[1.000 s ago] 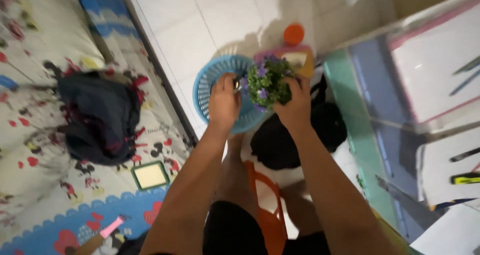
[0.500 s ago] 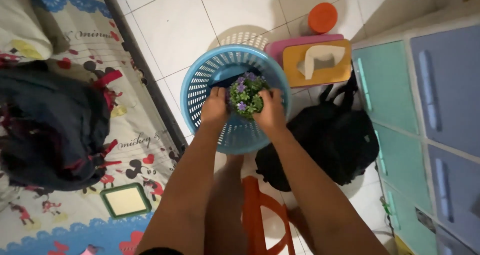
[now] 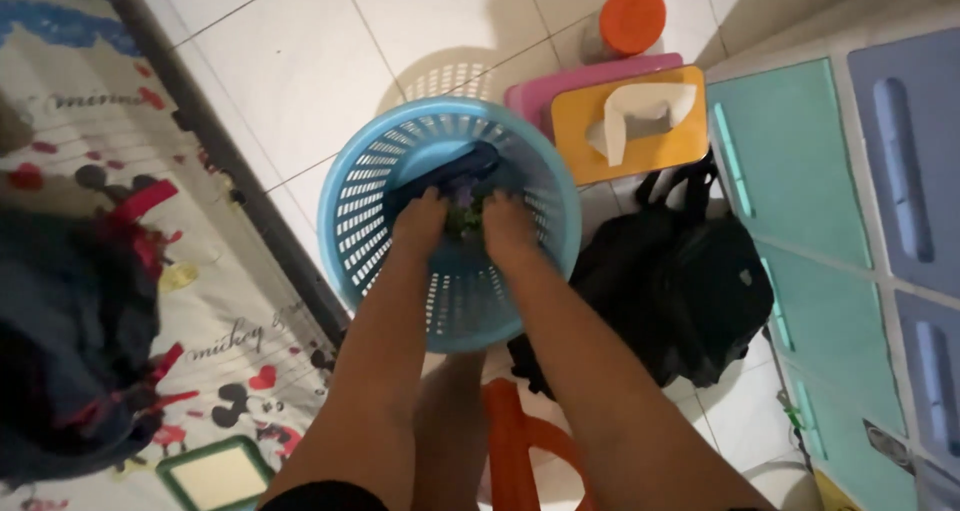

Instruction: Clearing and organizing items on a desk, including moving a backpack, sorting papers, and placing small objects into containers.

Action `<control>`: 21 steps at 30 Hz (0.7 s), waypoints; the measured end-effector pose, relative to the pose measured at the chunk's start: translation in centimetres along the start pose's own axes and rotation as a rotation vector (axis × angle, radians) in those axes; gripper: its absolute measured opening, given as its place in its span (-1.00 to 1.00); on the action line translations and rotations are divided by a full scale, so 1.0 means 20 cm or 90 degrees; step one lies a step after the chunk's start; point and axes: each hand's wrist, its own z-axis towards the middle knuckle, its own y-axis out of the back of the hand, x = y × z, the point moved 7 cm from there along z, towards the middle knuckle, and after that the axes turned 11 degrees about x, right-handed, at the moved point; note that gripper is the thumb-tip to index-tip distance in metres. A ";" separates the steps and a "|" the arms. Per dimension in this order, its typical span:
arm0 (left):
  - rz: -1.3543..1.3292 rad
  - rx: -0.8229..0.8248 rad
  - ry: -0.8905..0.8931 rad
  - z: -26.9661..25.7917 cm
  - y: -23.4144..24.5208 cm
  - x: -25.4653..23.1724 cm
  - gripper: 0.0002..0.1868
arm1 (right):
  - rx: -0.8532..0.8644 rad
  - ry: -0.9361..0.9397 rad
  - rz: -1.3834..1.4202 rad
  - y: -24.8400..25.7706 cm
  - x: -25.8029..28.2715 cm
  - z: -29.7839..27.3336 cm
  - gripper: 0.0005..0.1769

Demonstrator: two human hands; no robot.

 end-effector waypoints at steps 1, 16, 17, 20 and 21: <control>-0.002 -0.001 -0.005 0.01 0.00 -0.01 -0.70 | 0.000 -0.005 -0.002 -0.06 -0.02 0.04 -0.71; -0.062 0.033 0.016 -0.02 0.02 -0.01 -0.68 | -0.040 0.025 0.067 0.29 0.08 -0.27 -0.67; -0.032 0.045 0.026 0.02 -0.04 0.02 -0.70 | -0.062 0.038 0.092 0.31 0.08 -0.29 -0.63; -0.033 0.046 0.047 0.01 -0.01 0.05 -0.71 | -0.102 0.066 0.159 0.45 0.10 -0.45 -0.53; -0.064 0.037 0.060 -0.02 0.06 0.06 -0.70 | -0.120 0.081 0.203 0.53 0.12 -0.52 -0.46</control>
